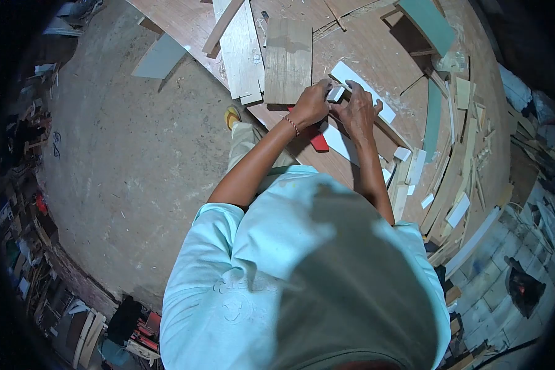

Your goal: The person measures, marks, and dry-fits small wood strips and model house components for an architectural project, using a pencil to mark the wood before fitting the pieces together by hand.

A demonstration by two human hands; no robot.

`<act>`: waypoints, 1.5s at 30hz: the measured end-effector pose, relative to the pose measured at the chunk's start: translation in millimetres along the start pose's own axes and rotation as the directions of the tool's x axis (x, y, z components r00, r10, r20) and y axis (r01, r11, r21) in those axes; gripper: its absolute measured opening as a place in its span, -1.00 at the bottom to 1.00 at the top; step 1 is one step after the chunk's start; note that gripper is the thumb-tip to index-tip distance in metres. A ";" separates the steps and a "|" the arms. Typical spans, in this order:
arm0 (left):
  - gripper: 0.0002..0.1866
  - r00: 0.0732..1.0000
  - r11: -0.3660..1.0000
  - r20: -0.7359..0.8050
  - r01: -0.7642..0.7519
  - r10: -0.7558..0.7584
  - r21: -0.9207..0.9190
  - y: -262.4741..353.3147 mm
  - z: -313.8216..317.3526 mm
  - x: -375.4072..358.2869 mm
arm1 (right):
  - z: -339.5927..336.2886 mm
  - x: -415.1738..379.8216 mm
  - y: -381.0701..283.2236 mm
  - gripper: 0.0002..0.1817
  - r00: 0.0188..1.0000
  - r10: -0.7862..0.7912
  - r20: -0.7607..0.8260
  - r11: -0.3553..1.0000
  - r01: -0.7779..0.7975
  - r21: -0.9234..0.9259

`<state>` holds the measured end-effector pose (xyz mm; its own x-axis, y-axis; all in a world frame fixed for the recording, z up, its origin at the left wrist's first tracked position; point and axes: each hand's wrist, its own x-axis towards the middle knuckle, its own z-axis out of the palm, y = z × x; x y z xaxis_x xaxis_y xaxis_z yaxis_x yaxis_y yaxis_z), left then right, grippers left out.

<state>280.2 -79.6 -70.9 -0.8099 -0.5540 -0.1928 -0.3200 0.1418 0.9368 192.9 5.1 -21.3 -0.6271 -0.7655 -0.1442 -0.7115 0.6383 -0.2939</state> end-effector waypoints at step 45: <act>-0.58 0.994 0.996 -0.096 0.063 -0.057 0.061 10.2 -2.1 -5.6 | 48.2 -20.0 -0.9 -0.74 0.947 0.041 -0.318 0.972 0.036 0.231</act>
<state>282.4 -76.8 -59.7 -0.7394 -0.6374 -0.2168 -0.3995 0.1562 0.9033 221.3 16.0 -63.7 -0.7240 -0.6728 0.1522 -0.6408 0.5744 -0.5094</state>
